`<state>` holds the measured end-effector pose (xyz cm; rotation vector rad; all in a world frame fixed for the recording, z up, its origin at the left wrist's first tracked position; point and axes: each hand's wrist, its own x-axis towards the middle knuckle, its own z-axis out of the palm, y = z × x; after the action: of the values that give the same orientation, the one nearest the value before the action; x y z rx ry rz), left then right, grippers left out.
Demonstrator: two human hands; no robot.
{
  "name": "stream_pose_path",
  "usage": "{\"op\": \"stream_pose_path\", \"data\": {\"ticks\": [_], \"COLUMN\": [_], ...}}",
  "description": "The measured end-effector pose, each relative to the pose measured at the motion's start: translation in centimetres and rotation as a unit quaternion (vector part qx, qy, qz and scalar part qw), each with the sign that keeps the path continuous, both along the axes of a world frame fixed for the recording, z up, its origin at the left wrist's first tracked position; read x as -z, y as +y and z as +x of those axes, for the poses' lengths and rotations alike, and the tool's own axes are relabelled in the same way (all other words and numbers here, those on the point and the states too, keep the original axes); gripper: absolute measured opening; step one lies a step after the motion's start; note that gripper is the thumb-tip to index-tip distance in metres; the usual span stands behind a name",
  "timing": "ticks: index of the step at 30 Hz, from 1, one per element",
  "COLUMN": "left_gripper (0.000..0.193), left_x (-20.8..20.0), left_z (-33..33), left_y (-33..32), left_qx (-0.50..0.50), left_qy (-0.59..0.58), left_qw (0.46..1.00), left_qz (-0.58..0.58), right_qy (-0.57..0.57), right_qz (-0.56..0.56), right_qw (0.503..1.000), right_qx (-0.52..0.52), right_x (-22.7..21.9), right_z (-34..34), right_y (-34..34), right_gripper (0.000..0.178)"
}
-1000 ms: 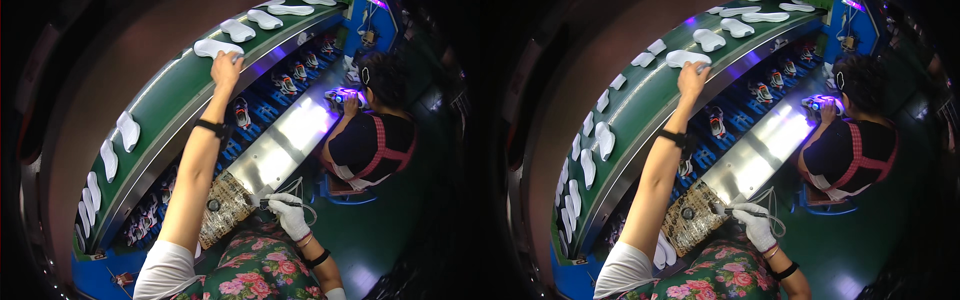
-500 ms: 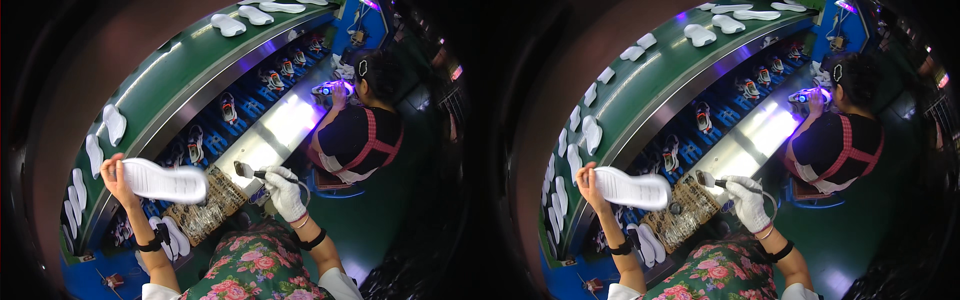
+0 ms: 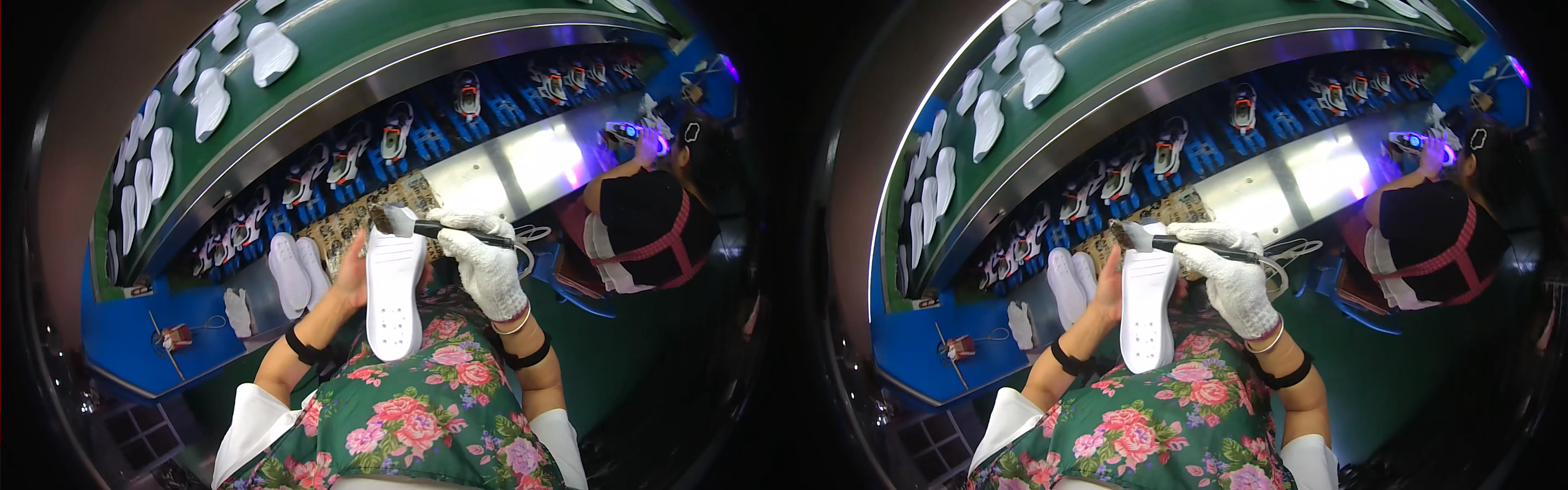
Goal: Applying glue or primer to the bottom of shoe soles using a brush at a manufacturing station.
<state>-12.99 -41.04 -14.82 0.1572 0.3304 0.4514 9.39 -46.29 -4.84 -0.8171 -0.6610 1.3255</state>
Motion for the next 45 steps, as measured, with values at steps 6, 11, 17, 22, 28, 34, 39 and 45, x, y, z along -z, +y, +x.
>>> {"op": "stream_pose_path", "data": {"ticks": [6,11,17,22,28,34,39,45], "left_gripper": [0.106,0.105,0.101,0.104,0.105,0.096,0.096,0.096], "left_x": [-1.9,-4.8,-5.5,-4.7,-3.6,-1.9,-1.2,0.8], "left_z": [-0.5,1.2,2.6,2.9,2.3,2.0,2.7,2.8], "left_y": [-3.6,-1.7,-1.6,-1.2,0.3,0.9,2.8,4.8], "left_qx": [-0.021,-0.097,-0.232,-0.171,-0.150,-0.191,-0.207,-0.134], "left_qy": [-0.050,-0.015,0.063,0.120,-0.078,0.207,0.078,-0.133], "left_qw": [0.997,0.995,0.968,0.971,0.980,0.941,0.969,0.957], "left_qz": [-0.054,0.021,0.067,0.112,0.105,0.187,0.110,0.220], "right_qy": [-0.198,-0.387,-0.540,-0.609,-0.475,-0.525,-0.490,-0.429], "right_qz": [0.018,0.180,0.314,0.353,0.215,0.339,0.317,0.346], "right_qw": [0.980,0.899,0.760,0.705,0.836,0.777,0.803,0.834], "right_qx": [0.008,0.094,0.180,0.088,0.175,0.075,0.119,-0.005], "right_x": [-0.9,-1.1,-1.6,-2.0,-0.4,0.1,0.3,-0.1], "right_z": [-2.5,-3.3,-3.7,-5.3,-4.3,-4.5,-2.1,-2.4], "right_y": [-0.1,1.2,3.0,1.5,2.6,2.7,3.6,2.4], "right_gripper": [0.019,0.024,0.027,0.033,0.025,0.023,0.022,0.019]}}
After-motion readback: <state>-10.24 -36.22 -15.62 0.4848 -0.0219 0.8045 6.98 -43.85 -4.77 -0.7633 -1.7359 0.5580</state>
